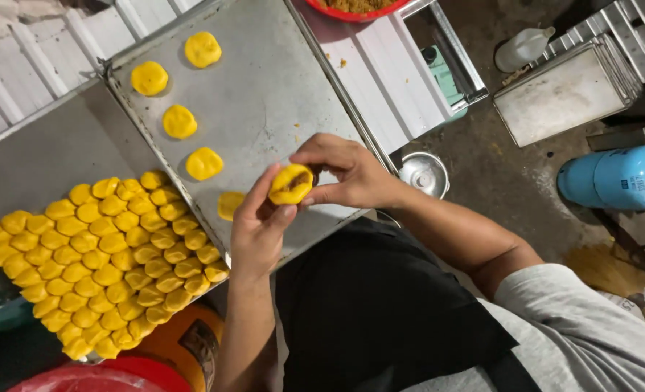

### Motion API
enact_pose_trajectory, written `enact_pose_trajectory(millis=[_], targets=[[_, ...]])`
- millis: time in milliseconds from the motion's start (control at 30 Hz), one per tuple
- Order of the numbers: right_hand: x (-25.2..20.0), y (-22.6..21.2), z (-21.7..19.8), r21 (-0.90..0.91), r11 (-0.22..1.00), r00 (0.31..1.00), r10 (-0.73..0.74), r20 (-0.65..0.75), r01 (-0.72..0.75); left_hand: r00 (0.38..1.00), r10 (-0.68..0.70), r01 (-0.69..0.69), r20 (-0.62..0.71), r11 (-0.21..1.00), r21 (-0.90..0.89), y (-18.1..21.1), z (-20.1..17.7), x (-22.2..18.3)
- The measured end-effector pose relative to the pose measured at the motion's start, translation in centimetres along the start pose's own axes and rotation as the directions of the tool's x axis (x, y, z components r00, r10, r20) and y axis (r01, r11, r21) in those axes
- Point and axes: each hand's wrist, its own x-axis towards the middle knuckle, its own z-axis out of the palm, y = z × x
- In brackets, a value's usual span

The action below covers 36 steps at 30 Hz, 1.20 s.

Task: Manually filling pre-portioned balls of yellow pastry dough with a filling and arranging them on a tray.

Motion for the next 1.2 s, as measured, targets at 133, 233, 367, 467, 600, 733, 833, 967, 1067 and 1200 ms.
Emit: enact_pose_trajectory(millis=[133, 233, 367, 467, 600, 733, 833, 967, 1067, 1200], targets=[[-0.8, 0.8, 0.9, 0.219, 0.974, 0.997, 0.063, -0.041, -0.053, 0.997, 0.056, -0.061, -0.047, 0.993, -0.106, -1.0, -0.9, -0.3], [-1.1, 2.0, 0.7, 0.115, 0.990, 0.996, 0.086, -0.027, -0.082, 0.982, 0.172, -0.136, -0.077, 0.928, 0.346, 0.5, -0.1, 0.5], [-2.0, 7.0, 1.3, -0.414, 0.910, 0.999, 0.021, 0.036, -0.004, 0.956, 0.287, -0.051, -0.061, 0.366, 0.929, -3.9, -0.5, 0.8], [-2.8, 10.0, 1.8, -0.565, 0.824, 0.998, 0.060, 0.016, -0.040, 0.977, 0.180, 0.047, -0.118, 0.356, 0.933, -8.5, -1.6, 0.6], [-1.8, 6.7, 0.6, -0.464, 0.871, 0.983, 0.185, 0.004, -0.163, 0.974, 0.225, -0.047, -0.029, 0.322, 0.945, -6.8, -0.7, 2.5], [-2.5, 8.3, 1.4, -0.444, 0.877, 0.978, 0.207, 0.005, -0.183, 0.991, 0.006, 0.120, -0.132, 0.374, 0.920, -4.6, -0.3, 3.3], [-2.7, 12.0, 1.4, -0.541, 0.827, 0.984, 0.180, 0.000, -0.151, 0.992, -0.006, 0.123, -0.129, 0.349, 0.929, -6.1, -2.0, 4.2], [-2.7, 14.1, -0.2, -0.637, 0.762, 0.982, 0.187, 0.038, -0.121, 0.998, -0.003, 0.058, -0.058, 0.097, 0.994, -4.6, -0.2, 5.1], [-1.3, 11.4, -2.1, -0.334, 0.927, 0.979, 0.199, 0.048, -0.172, 0.954, -0.221, 0.232, -0.200, 0.126, 0.965, -8.4, -2.6, 5.8], [-1.9, 9.9, -6.5, 0.033, 0.930, 0.922, 0.367, -0.119, -0.366, 0.987, -0.051, 0.162, -0.154, 0.375, 0.913, -3.6, -1.0, 5.5]])
